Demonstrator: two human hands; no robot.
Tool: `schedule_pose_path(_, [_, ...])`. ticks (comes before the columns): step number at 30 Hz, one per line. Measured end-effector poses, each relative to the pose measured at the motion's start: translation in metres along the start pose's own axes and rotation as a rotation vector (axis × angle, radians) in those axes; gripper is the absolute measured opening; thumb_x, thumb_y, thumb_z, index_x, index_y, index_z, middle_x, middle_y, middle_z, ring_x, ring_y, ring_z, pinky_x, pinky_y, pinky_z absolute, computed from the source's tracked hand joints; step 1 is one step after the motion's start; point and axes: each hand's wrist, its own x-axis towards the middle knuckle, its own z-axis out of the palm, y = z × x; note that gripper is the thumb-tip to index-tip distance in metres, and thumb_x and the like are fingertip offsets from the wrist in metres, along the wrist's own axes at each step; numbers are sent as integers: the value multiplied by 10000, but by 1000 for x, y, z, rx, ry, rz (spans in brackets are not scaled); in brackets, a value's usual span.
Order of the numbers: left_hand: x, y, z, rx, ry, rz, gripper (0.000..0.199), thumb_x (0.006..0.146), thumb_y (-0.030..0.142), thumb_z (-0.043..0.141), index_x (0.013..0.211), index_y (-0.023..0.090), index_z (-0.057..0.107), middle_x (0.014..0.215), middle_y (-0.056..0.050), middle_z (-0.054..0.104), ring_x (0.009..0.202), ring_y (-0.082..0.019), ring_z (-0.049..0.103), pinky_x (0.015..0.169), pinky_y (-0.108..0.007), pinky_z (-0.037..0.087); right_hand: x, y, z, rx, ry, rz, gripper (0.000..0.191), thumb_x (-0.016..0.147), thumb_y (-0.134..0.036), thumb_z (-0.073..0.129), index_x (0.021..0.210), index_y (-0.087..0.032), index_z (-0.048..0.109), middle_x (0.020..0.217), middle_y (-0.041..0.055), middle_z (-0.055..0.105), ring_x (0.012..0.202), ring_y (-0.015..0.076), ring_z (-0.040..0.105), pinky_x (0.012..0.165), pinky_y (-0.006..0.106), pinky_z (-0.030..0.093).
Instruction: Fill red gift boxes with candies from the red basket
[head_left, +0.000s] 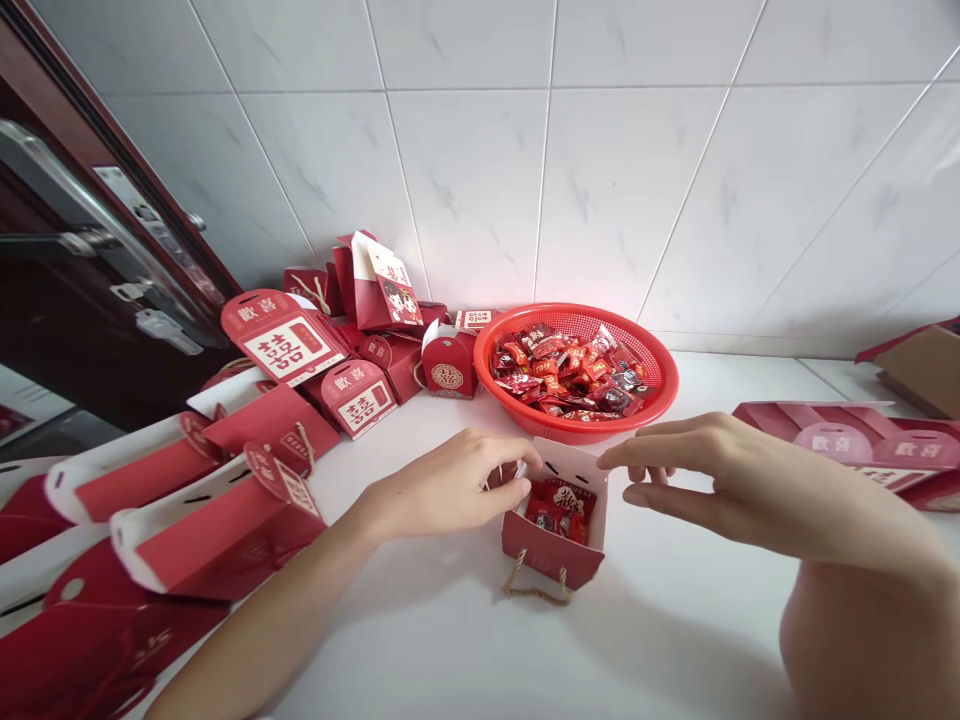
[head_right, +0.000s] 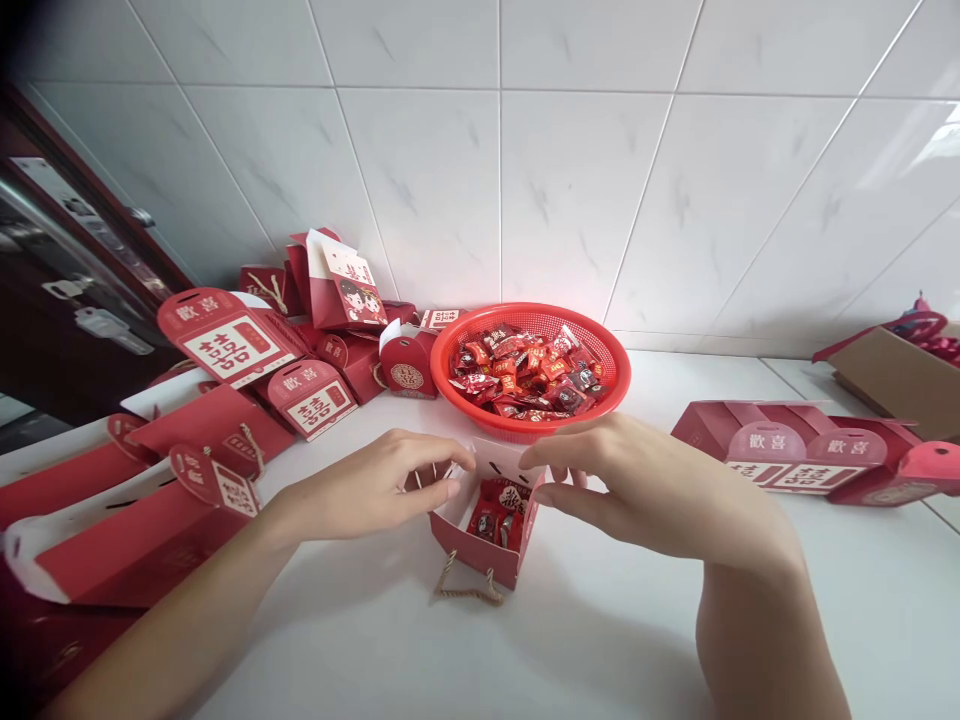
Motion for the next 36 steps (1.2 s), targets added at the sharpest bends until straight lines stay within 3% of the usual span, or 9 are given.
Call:
schedule_pose_path(7, [-4, -6, -12, 17, -37, -18, 260, 992, 381, 558, 1112, 221, 725, 1113, -32, 768, 954, -194, 704, 736, -258, 503, -7, 7, 27, 167, -109, 85, 330, 1036, -484, 535, 1073, -247, 762, 951, 40, 782, 744, 178, 713, 644, 278, 541])
schedule_pose_path(11, [-4, -14, -19, -5, -82, -10, 409, 842, 596, 730, 1020, 227, 726, 1305, -68, 698, 1134, -260, 678, 874, -313, 532, -22, 14, 47, 274, 28, 192, 346, 1029, -522, 529, 1058, -241, 728, 1006, 46, 769, 841, 192, 712, 695, 286, 561])
schedule_pose_path(15, [-1, -14, -10, -7, -8, 17, 355, 741, 505, 842, 852, 217, 666, 1584, -78, 494, 1366, -333, 549, 1059, -408, 470, -27, 17, 73, 348, 210, 230, 322, 1005, -519, 569, 944, -221, 676, 912, 47, 739, 774, 183, 677, 631, 280, 552])
schedule_pose_path(17, [2, -12, -2, -39, 45, 83, 259, 778, 380, 807, 798, 208, 615, 1526, -81, 546, 1327, -311, 578, 1050, -399, 471, -28, 19, 87, 387, 331, 213, 302, 994, -509, 592, 942, -219, 659, 854, 36, 721, 731, 172, 660, 650, 284, 563])
schedule_pose_path(20, [5, -8, 9, -40, 84, 192, 153, 798, 208, 717, 793, 208, 564, 1205, -59, 693, 1100, -237, 658, 928, -330, 496, -30, 24, 105, 433, 498, 199, 306, 990, -516, 600, 977, -216, 662, 884, 46, 721, 723, 171, 676, 665, 290, 581])
schedule_pose_path(24, [7, -1, 20, 78, 72, 220, 129, 785, 101, 609, 834, 208, 557, 910, -11, 659, 878, -191, 614, 798, -292, 466, -32, 27, 121, 485, 595, 170, 314, 1011, -513, 576, 1049, -217, 676, 939, 60, 729, 702, 167, 696, 636, 287, 584])
schedule_pose_path(28, [8, 4, 31, 136, 71, 222, 139, 800, 75, 555, 838, 207, 539, 919, -20, 652, 926, -206, 608, 859, -313, 468, -31, 25, 132, 495, 639, 103, 297, 1033, -430, 573, 1257, -247, 643, 1006, 50, 705, 639, 127, 656, 617, 286, 587])
schedule_pose_path(31, [9, 4, 37, 123, 64, 199, 172, 801, 58, 538, 870, 215, 517, 943, -24, 646, 959, -217, 620, 851, -314, 486, -29, 23, 139, 434, 685, 46, 369, 1018, -353, 621, 1379, -293, 576, 1038, 38, 692, 699, 127, 661, 693, 298, 608])
schedule_pose_path(36, [8, 4, 40, 46, 65, 155, 277, 821, 78, 553, 1057, 223, 537, 1116, -52, 680, 1092, -238, 655, 923, -333, 517, -26, 20, 144, 259, 704, -6, 278, 991, -291, 667, 1269, -295, 658, 1202, 84, 696, 1023, 208, 696, 854, 352, 618])
